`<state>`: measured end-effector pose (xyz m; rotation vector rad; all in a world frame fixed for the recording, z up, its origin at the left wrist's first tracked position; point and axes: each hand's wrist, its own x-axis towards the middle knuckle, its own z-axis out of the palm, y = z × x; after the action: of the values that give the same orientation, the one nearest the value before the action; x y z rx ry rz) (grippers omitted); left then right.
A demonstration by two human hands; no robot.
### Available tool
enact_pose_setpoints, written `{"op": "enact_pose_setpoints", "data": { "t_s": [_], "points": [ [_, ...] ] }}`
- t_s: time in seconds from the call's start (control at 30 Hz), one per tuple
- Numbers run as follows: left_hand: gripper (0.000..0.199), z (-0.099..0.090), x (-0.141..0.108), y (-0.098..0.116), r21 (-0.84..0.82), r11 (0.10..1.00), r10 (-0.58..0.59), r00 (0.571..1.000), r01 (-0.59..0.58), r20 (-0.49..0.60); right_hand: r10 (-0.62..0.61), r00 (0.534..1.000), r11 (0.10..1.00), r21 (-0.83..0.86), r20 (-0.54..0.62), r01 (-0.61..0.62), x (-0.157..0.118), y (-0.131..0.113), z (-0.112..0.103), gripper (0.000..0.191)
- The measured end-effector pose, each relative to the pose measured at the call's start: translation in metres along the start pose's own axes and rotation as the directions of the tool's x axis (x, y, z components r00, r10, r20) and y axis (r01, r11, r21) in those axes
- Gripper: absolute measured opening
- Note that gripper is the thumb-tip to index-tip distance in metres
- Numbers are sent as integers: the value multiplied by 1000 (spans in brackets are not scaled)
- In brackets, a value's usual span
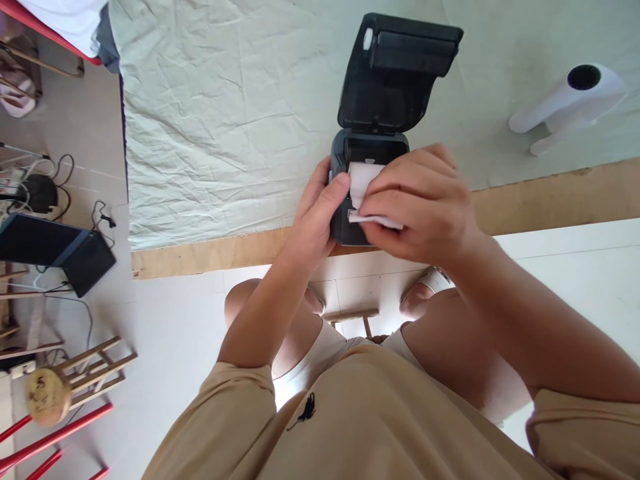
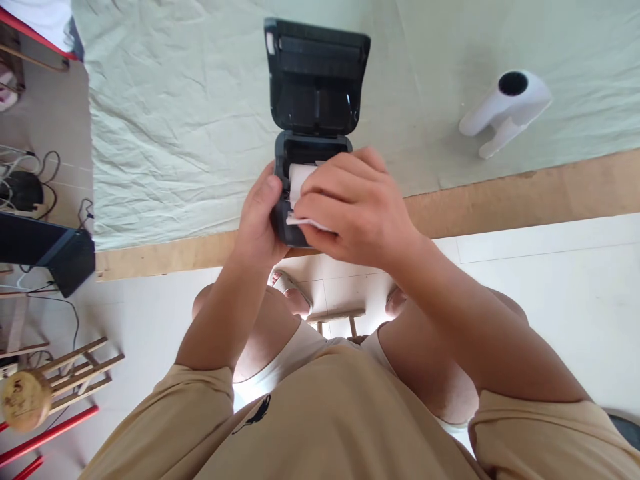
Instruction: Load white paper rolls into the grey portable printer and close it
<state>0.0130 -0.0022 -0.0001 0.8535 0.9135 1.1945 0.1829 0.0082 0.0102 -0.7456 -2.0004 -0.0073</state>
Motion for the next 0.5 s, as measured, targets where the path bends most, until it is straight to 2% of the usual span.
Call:
{"op": "enact_pose_setpoints", "data": {
  "t_s": [0.07,0.1,0.17,0.23,0.3,0.37,0.43,0.5],
  "points": [
    [46,-1,0,0,42,999,-15,1000,16,-11,-11,1000,998,58,-2,11,-4,-2,2,4],
    [50,-2,0,0,66,998,-22,1000,23,-11,-13,1000,996,92,-26,15,-5,-2,2,0],
    [58,-3,0,0,109,994,-23,1000,24,-7,29,993,990,140,-110,-13,-4,1,2,4],
    [66,-5,1,-1,131,991,-15,1000,14,4,122,968,987,126,-219,-95,-3,6,-1,7],
    [71,-8,2,-2,147,989,-13,1000,9,25,256,933,966,95,-255,-239,-1,13,-5,12],
    [74,-10,3,-3,165,986,-9,999,2,46,378,903,926,112,-207,-361,0,20,-9,28],
    [75,-11,3,-3,171,985,5,998,-15,61,471,880,873,177,-60,-455,1,25,-12,45],
    [73,-12,3,-2,165,986,19,997,-31,73,504,861,825,258,65,-502,2,27,-14,54]
  ]
}}
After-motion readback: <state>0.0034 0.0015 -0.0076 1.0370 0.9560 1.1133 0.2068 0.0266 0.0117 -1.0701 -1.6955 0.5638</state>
